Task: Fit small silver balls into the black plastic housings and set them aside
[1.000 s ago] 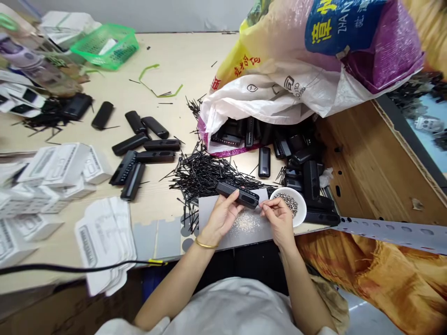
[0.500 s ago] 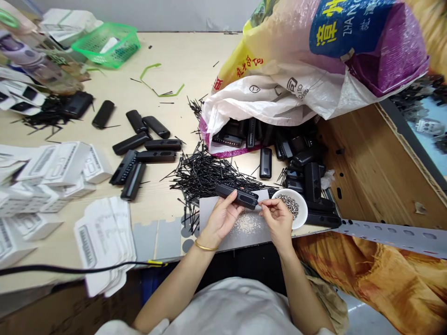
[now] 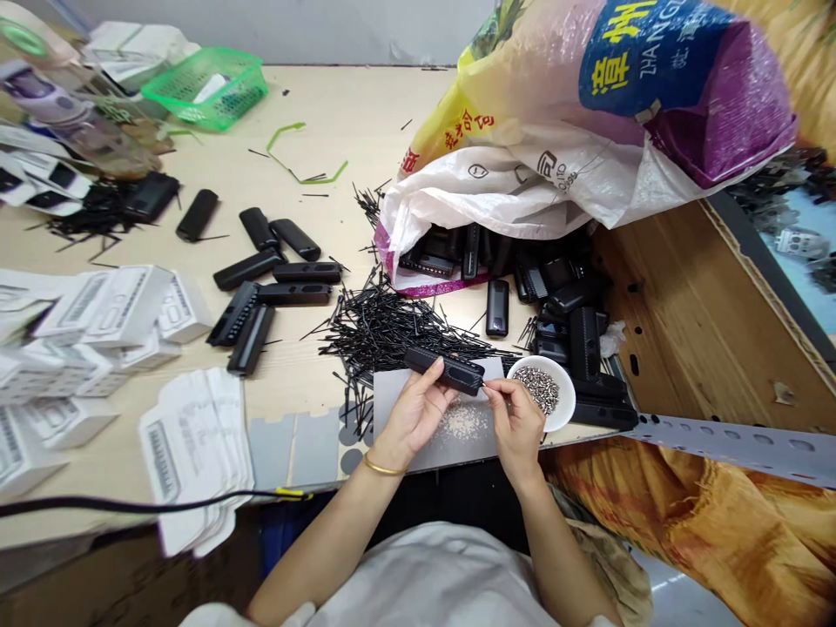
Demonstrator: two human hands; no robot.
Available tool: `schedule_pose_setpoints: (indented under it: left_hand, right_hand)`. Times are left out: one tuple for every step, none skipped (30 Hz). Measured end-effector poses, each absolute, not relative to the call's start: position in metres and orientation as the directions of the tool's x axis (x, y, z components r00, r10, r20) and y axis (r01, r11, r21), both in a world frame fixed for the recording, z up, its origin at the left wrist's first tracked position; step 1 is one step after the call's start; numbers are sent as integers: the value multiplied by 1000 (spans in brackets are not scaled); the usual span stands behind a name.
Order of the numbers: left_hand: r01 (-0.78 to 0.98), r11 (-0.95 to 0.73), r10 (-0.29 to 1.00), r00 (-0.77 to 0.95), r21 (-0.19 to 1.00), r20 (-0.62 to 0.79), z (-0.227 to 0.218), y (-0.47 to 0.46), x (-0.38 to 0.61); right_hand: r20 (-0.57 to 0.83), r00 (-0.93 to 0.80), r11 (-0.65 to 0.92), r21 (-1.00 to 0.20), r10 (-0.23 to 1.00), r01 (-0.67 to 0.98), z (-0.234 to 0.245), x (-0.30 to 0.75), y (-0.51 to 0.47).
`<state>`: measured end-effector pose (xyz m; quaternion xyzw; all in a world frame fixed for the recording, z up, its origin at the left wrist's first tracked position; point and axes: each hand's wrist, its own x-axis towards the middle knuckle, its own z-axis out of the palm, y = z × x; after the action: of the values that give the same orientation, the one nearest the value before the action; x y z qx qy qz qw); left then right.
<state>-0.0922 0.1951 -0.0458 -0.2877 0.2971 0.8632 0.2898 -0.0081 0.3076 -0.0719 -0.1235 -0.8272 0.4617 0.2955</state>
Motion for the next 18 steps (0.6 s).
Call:
schedule_pose_setpoints:
  left_hand:
    - [-670,-655,329,-669,350,-666,-45,195,-92]
    - [-669,-653,327,-673,356,-664,-44,195,-92]
    - [-667,-650,325,-677,364,-660,-44,195,-92]
    - [-666,-646,325,-681,372,-656,-44,194,-92]
    - [-672,-638,332,-681,377,-653,-44,194,-91]
    - [-683,-626,345,-675,376,-651,-45,193,-91]
    - [-698,-614,362,-663,368,-655,-45,193,-91]
    - [-715,-603,378,-646,354,-663,-46,192,-90]
    - [-728,-597,389,-630,337,-672,-47,192,-89]
    - [-733,-599,394,-619,321,-680,-47,192,-89]
    - [-733,-608,392,-612,306,-687,-47,192,-88]
    - [-727,-621,385,-608,292,-694,-46,193,-87]
    - [-721,-634,378,-604,279,-701,-45,193,-86]
    - [-717,-644,374,-599,266,-708,-44,193,-85]
    - [-714,-653,370,-592,254,-716,-43,193,-84]
    - [-712,-659,366,-585,242,-723,-42,193,-83]
    - [-708,-667,362,-582,234,-729,-42,193,-82]
    - [-702,-673,356,-582,231,-731,-42,193,-82]
  right_hand:
    - [402,-793,587,-807,458,-70,-70,-8,308]
    - [420,-793,620,-782,441,-69,-69,-9,308]
    - [433,-794,644,-762,428,-69,-68,-9,309]
    - [445,-793,659,-748,416,-74,-67,-9,309]
    - [458,-790,666,-741,408,-86,-67,-9,309]
    - [473,-784,667,-738,403,-102,-67,-9,309]
    - [486,-777,663,-739,400,-121,-67,-10,308]
    - [497,-770,655,-743,401,-139,-68,-10,307]
    - [504,-762,644,-749,405,-154,-69,-10,306]
    - [510,-755,633,-756,411,-166,-70,-10,304]
    - [511,-748,620,-765,423,-172,-70,-11,302]
    - [508,-743,604,-777,436,-177,-71,-11,300]
    - [501,-738,584,-792,452,-180,-72,-12,298]
    - [491,-735,559,-808,468,-184,-73,-12,296]
    - [473,-738,528,-828,482,-186,-74,-13,295]
    - [450,-742,490,-851,497,-188,-75,-13,294]
    - [425,-747,447,-874,511,-191,-75,-14,293]
    - [400,-751,403,-894,525,-194,-76,-14,292]
